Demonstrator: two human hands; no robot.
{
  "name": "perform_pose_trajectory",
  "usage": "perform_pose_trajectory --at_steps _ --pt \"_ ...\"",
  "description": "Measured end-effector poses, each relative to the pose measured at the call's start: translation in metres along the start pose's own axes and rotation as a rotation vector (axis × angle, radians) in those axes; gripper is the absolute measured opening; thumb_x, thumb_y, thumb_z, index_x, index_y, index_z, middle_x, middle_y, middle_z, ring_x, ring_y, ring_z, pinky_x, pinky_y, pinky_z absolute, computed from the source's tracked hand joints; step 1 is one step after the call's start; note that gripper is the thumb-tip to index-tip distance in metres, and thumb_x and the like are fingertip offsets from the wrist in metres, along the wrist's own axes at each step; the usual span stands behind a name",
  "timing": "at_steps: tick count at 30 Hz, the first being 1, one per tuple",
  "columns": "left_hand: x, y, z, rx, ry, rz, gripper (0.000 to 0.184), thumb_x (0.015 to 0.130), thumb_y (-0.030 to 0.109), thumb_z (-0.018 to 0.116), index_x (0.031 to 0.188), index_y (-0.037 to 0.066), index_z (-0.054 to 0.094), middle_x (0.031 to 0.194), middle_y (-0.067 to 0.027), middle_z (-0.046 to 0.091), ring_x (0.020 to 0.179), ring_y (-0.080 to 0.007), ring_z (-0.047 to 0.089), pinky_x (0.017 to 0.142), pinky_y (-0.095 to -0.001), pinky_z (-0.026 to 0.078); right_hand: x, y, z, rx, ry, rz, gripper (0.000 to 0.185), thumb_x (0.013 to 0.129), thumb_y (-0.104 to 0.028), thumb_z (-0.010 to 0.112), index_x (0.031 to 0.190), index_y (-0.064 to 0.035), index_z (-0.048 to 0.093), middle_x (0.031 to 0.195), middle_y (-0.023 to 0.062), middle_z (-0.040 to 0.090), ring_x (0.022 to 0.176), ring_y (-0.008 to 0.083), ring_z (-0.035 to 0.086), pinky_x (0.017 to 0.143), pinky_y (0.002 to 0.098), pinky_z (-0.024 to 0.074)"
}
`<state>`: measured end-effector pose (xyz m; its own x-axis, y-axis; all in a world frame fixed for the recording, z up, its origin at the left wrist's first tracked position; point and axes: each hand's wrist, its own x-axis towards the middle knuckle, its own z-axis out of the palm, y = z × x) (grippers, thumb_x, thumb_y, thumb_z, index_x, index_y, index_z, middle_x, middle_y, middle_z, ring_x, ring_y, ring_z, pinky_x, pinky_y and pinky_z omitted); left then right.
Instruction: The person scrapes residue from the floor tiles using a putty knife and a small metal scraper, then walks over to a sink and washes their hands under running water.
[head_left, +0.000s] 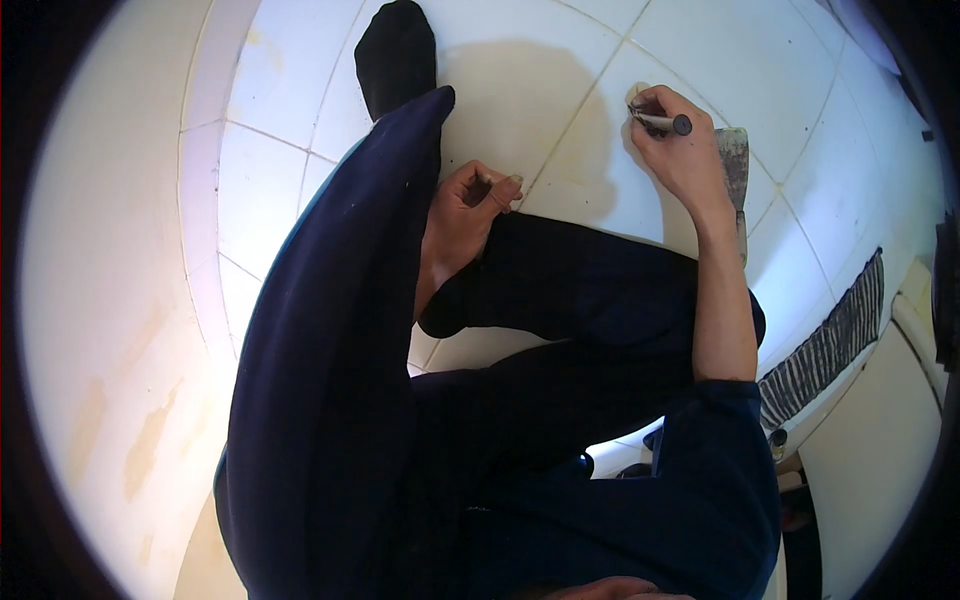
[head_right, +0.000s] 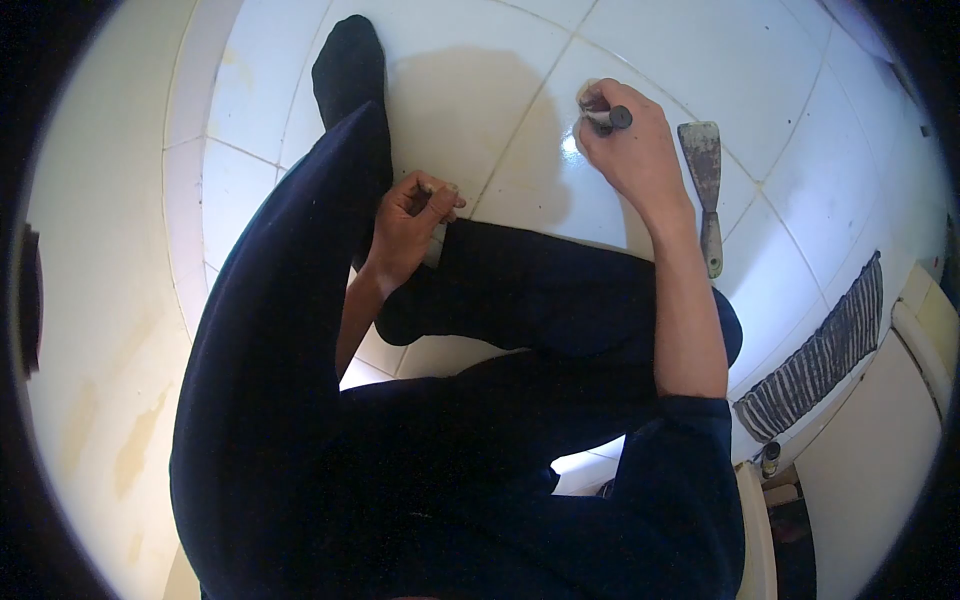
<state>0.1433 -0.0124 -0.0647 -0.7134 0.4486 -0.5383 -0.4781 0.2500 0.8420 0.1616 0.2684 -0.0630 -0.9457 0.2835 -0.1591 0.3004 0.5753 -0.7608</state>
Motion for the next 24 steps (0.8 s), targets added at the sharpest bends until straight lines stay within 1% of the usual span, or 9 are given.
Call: perform_pose_trajectory --at_steps 2,5,8,11,14,17,20,24 --pt "-0.001 0.0 -0.001 0.009 0.006 0.0 0.019 0.099 0.023 0.064 0.092 0.006 0.061 0.089 -0.0047 0.069 0.077 -0.0088 0.059 0.077 -0.0263 0.05 -0.002 -0.003 -0.003 0.001 0.014 0.006 0.023 0.078 -0.009 0.068 0.099 -0.0005 0.063 0.096 0.0209 0.069 0.087 0.0386 0.066 0.078 0.0403 0.0525" --pt "-0.001 0.002 0.0 0.022 0.013 0.0 0.02 0.099 0.024 0.065 0.091 0.006 0.061 0.089 -0.0047 0.07 0.078 -0.0088 0.059 0.077 -0.0262 0.05 -0.002 -0.002 -0.006 -0.167 -0.015 -0.011 0.023 0.082 -0.006 0.068 0.104 0.0008 0.064 0.097 0.0172 0.071 0.088 0.0284 0.071 0.078 0.0348 0.055" --pt "-0.001 0.002 0.0 0.025 0.016 0.004 0.02 0.099 0.024 0.065 0.091 0.006 0.061 0.089 -0.0048 0.07 0.078 -0.0089 0.06 0.077 -0.0263 0.05 -0.004 -0.007 -0.008 -0.19 -0.006 0.016 0.023 0.08 -0.009 0.066 0.101 -0.0015 0.063 0.096 0.0206 0.069 0.088 0.0399 0.066 0.08 0.044 0.0518" --pt "-0.001 0.002 0.001 0.024 0.022 -0.002 0.02 0.099 0.024 0.065 0.091 0.006 0.061 0.089 -0.005 0.07 0.079 -0.009 0.06 0.077 -0.0266 0.05 -0.006 -0.002 -0.01 -0.299 -0.045 0.017 0.023 0.08 -0.008 0.065 0.102 -0.001 0.063 0.094 0.0201 0.068 0.086 0.0402 0.065 0.077 0.0452 0.0514" --pt "-0.001 0.005 0.001 0.043 0.027 -0.014 0.02 0.099 0.024 0.065 0.091 0.006 0.061 0.089 -0.0052 0.07 0.079 -0.0091 0.06 0.077 -0.0267 0.05 -0.009 -0.008 -0.011 -0.197 -0.006 -0.004 0.025 0.08 -0.006 0.065 0.105 -0.001 0.063 0.092 0.0189 0.068 0.083 0.0396 0.065 0.075 0.0461 0.0509" --pt "-0.001 0.005 0.001 0.044 0.021 -0.016 0.02 0.099 0.024 0.065 0.091 0.006 0.06 0.089 -0.0053 0.07 0.079 -0.0091 0.06 0.077 -0.0268 0.05 -0.01 -0.009 -0.016 -0.213 -0.031 -0.008 0.028 0.08 -0.003 0.065 0.108 -0.0023 0.063 0.09 0.0174 0.069 0.081 0.0378 0.065 0.073 0.0443 0.051" --pt "-0.001 0.005 0.001 0.043 0.014 -0.018 0.02 0.099 0.024 0.064 0.091 0.006 0.06 0.089 -0.0053 0.07 0.079 -0.009 0.06 0.077 -0.0269 0.05 -0.012 -0.022 -0.022 -0.151 -0.024 0.032 0.029 0.08 -0.004 0.066 0.109 -0.0041 0.063 0.085 0.0131 0.068 0.074 0.031 0.064 0.07 0.0391 0.0508" --pt "-0.001 0.004 0.0 0.038 0.017 -0.023 0.019 0.099 0.023 0.064 0.091 0.006 0.06 0.089 -0.0052 0.07 0.079 -0.0091 0.06 0.078 -0.0273 0.05 -0.02 -0.035 -0.026 -0.059 0.146 -0.073 0.029 0.081 -0.008 0.071 0.108 -0.007 0.064 0.08 0.0061 0.067 0.068 0.0192 0.06 0.066 0.0329 0.0491"
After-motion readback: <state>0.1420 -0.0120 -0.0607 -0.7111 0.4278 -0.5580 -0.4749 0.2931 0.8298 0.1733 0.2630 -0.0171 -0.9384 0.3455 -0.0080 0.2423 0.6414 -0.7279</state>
